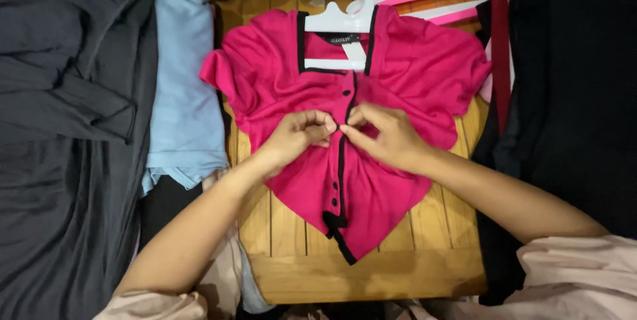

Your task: The person buttons a pink blouse and places it on a white hanger. They then pick up a dark gray shirt, place it on a pink hanger, and smooth the fabric. The person works on a wooden surface with other clothes nearby.

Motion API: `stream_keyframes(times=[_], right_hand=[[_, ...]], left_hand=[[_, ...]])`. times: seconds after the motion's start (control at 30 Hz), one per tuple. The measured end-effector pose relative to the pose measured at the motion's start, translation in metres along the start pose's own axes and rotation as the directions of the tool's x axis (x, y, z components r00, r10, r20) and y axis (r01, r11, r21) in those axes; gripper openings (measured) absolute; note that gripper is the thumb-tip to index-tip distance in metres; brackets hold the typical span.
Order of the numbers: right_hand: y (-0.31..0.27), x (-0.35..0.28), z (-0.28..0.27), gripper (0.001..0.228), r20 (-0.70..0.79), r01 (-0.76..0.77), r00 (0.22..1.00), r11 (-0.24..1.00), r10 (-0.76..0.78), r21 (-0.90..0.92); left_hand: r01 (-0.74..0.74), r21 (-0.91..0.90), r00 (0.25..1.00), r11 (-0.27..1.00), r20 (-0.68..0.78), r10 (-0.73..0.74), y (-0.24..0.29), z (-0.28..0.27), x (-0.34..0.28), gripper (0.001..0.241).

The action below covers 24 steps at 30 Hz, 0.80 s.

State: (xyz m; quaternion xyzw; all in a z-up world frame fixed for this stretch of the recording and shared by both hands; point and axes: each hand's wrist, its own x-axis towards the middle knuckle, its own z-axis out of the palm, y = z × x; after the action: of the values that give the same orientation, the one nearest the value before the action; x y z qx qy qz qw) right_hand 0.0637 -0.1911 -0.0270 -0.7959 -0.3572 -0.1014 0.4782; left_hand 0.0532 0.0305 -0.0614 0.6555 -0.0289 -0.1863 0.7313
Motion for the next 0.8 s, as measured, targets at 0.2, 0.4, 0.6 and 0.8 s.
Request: stream_keyframes(times=[0.2,0.4,0.6,0.8], right_hand=[[-0.011,0.005,-0.007,0.010,0.197,-0.237,0.949,0.969,0.246,-0.066],[-0.039,-0.029,-0.007,0.013,0.293,-0.261,0.920,0.965,0.260,-0.039],[-0.028,-0.039,0.004,0.008,0.341,-0.117,0.929,0.988,0.144,-0.100],[-0.051,-0.047,0.024,0.012,0.273,-0.017,0.962,1.000,0.023,-0.025]], left_hand=[[-0.089,0.708,0.980,0.700,-0.065,0.189,0.027,0.002,-0.011,0.019],[-0.136,0.837,0.990,0.530,0.102,0.094,0.049,0.044,-0.067,0.035],[-0.011,0.914,0.996,0.405,0.044,-0.072,0.008,0.020,-0.060,0.026],[-0.004,0.937,0.986,0.349,0.062,-0.155,0.007,0.013,-0.059,0.023]])
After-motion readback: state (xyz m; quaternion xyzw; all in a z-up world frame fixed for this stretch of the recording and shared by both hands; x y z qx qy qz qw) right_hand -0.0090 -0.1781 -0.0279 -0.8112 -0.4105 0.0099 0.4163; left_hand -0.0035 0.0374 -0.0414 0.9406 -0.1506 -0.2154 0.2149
